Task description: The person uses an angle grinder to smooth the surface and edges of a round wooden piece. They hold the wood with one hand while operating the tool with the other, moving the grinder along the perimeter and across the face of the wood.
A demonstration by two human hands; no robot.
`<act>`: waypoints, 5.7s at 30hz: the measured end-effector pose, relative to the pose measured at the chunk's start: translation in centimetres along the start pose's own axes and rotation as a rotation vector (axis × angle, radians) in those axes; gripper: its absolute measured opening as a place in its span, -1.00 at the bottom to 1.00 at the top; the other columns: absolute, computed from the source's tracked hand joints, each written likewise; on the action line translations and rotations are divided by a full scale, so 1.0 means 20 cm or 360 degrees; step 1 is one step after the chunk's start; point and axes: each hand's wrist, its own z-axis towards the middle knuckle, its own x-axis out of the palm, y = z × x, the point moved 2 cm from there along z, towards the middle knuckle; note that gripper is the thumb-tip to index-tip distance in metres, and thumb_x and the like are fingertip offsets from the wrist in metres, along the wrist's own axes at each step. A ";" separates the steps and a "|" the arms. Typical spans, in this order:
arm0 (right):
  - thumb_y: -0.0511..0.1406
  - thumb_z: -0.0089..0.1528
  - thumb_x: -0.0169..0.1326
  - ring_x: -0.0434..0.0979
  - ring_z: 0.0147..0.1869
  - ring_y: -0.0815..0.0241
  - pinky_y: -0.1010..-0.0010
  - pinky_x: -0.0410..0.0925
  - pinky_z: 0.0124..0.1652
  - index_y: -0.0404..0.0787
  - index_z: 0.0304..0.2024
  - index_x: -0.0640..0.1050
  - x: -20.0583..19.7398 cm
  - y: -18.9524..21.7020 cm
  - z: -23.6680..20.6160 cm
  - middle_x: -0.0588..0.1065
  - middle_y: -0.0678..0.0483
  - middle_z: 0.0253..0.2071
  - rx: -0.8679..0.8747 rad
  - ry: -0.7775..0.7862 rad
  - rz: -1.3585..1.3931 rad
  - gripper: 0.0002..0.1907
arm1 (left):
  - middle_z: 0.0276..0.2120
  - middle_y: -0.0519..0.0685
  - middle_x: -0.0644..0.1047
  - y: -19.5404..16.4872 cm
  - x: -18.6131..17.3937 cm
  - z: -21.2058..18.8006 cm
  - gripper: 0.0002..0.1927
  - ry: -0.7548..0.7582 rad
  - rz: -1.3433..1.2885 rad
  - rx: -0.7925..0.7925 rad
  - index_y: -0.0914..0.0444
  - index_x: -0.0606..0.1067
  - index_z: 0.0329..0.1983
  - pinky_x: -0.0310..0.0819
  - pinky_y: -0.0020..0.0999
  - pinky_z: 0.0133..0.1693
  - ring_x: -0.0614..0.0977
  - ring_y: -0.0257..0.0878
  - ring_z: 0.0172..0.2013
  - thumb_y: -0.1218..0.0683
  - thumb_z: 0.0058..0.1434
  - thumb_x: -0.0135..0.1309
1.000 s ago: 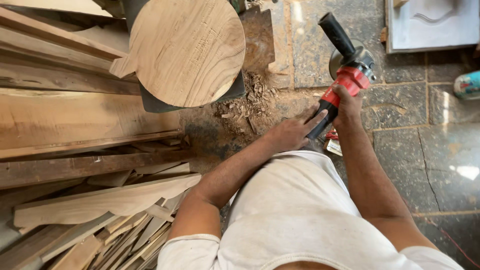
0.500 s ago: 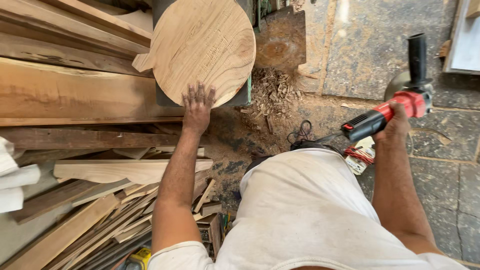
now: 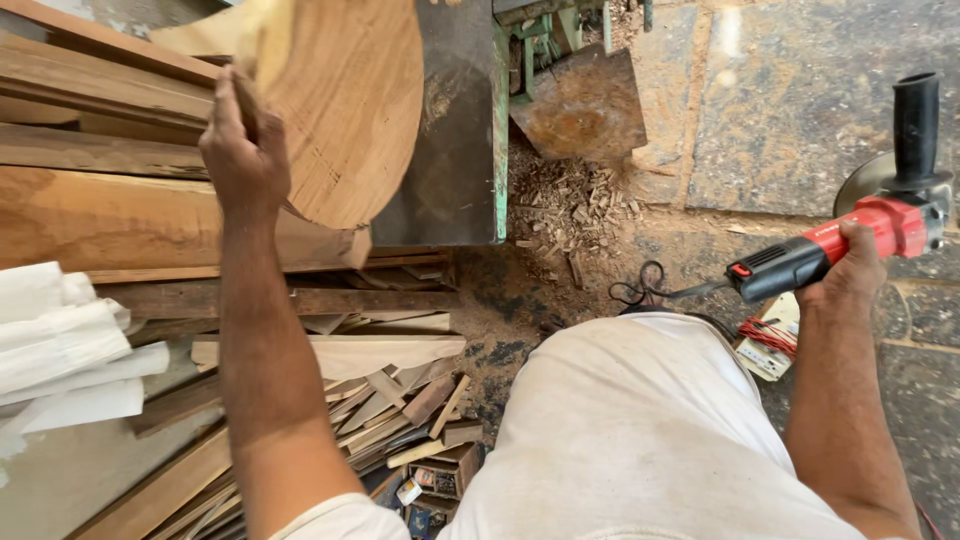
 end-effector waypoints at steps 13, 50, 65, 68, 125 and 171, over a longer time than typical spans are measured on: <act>-0.38 0.28 0.27 0.54 0.05 -0.02 0.04 0.57 0.14 -0.26 0.23 0.44 0.02 0.00 0.05 0.45 -0.02 0.00 0.0106 0.0192 0.0106 -0.52 | 0.00 0.14 0.58 0.63 0.13 -0.70 -0.58 -0.0980 -0.0656 -0.1741 0.36 0.46 0.11 0.68 -0.15 -0.07 0.69 -0.07 -0.06 0.00 0.33 -0.10; -0.37 0.16 0.20 0.61 -0.05 -0.04 0.05 0.60 0.01 -0.34 0.18 0.37 0.57 -0.39 -0.60 0.49 -0.05 -0.09 -0.0145 0.0412 -0.0576 -0.45 | -0.20 0.06 0.62 -0.05 0.95 -1.42 -0.40 -0.0022 -0.1186 -0.1323 0.34 0.26 0.38 0.52 -0.52 -0.66 0.58 -0.29 -0.57 0.09 0.27 0.01; -0.37 0.16 0.12 0.63 -0.08 -0.12 0.05 0.60 -0.07 -0.39 0.19 0.27 1.11 -0.69 -1.03 0.48 -0.17 -0.12 -0.0139 0.1050 -0.0964 -0.42 | 0.40 0.19 0.37 -0.69 1.31 -1.43 0.09 0.1179 -0.2323 0.0026 0.05 -0.28 0.64 0.37 -0.17 0.36 0.54 -0.05 0.27 -0.10 0.30 0.20; -0.38 0.13 0.14 0.65 -0.09 -0.08 0.08 0.61 -0.05 -0.35 0.20 0.27 1.14 -0.74 -1.07 0.48 -0.13 -0.13 -0.0099 0.0992 -0.1027 -0.39 | 0.46 0.20 0.25 -0.65 1.32 -1.47 0.16 0.1203 -0.2782 -0.0060 0.09 -0.29 0.63 0.29 -0.13 0.38 0.41 -0.04 0.36 -0.06 0.25 0.29; -0.39 0.10 0.21 0.62 0.07 -0.01 0.03 0.57 0.12 -0.15 0.20 0.42 -0.08 -0.40 -1.03 0.53 0.00 0.01 -0.0331 -0.0337 0.0036 -0.41 | 0.47 0.31 0.17 -0.10 1.12 -1.69 -0.20 0.0694 -0.1352 -0.0620 0.35 -0.04 0.56 0.27 0.00 0.38 0.32 0.14 0.43 -0.16 0.43 -0.15; -0.43 0.14 0.24 0.61 -0.22 0.07 0.18 0.56 -0.15 -0.37 0.05 0.44 1.14 -1.14 -1.35 0.52 -0.06 -0.21 -0.0135 0.0886 -0.1403 -0.56 | 0.24 0.19 0.42 -0.36 1.04 -1.74 0.20 0.1397 -0.3496 -0.0447 0.03 -0.21 0.70 0.51 0.00 0.19 0.59 0.00 0.10 0.22 0.18 0.32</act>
